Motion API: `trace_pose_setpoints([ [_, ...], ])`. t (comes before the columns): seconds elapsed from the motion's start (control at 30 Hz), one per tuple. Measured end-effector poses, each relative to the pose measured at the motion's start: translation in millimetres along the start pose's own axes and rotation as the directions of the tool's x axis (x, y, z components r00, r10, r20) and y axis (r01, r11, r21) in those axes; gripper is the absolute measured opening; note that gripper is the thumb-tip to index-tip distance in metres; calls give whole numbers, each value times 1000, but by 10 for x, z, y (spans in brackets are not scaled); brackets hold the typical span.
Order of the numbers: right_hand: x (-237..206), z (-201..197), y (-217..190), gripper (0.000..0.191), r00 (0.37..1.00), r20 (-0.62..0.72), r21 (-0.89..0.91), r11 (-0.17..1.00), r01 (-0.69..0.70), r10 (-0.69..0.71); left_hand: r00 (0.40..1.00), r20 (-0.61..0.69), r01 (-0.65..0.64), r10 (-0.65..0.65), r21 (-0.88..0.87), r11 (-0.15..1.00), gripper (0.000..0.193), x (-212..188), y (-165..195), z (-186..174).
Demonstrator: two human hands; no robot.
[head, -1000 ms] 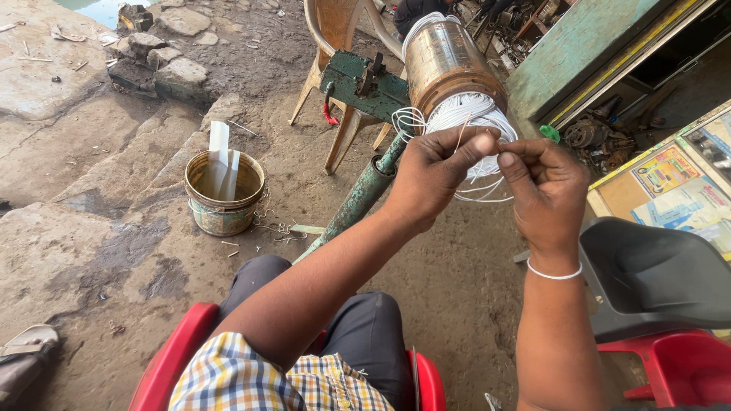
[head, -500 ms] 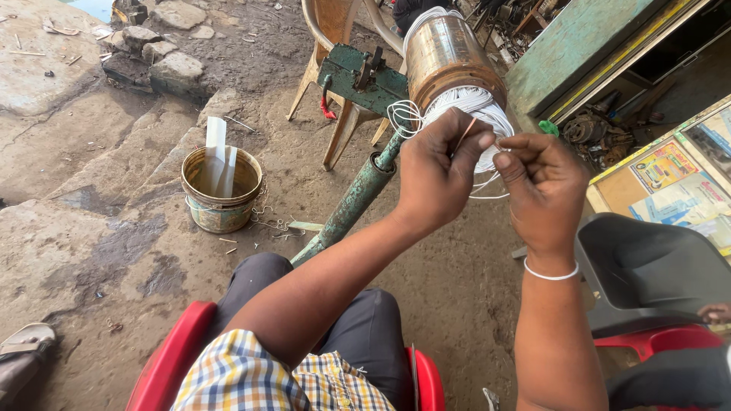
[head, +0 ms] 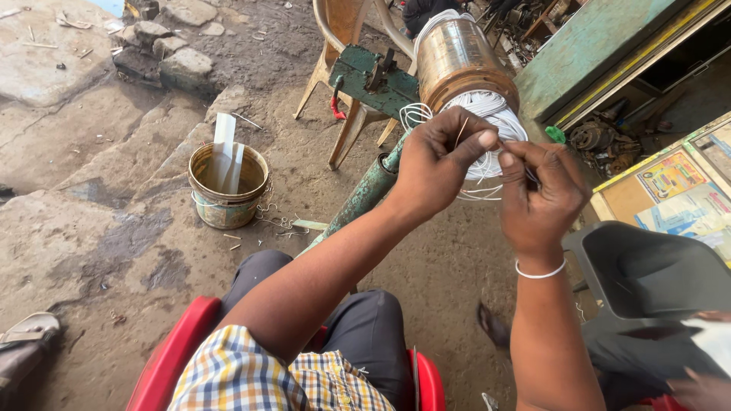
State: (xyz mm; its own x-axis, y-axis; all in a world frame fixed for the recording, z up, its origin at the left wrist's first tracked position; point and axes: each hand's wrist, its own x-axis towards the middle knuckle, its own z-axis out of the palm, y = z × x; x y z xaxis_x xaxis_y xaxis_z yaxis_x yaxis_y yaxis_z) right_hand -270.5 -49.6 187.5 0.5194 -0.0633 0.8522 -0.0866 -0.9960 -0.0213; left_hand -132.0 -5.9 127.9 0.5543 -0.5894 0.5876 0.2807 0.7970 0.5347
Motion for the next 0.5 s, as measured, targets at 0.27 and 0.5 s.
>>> trace_pose_setpoints([
  [0.27,-70,37,39,16,997,-64,13,999,-50,51,1000,4,0,0,-11,1000,11,-46,-69,92],
  [0.5,-67,-8,128,22,980,-27,277,943,-183,197,998,26,58,-61,104,993,34,-32,105,42],
])
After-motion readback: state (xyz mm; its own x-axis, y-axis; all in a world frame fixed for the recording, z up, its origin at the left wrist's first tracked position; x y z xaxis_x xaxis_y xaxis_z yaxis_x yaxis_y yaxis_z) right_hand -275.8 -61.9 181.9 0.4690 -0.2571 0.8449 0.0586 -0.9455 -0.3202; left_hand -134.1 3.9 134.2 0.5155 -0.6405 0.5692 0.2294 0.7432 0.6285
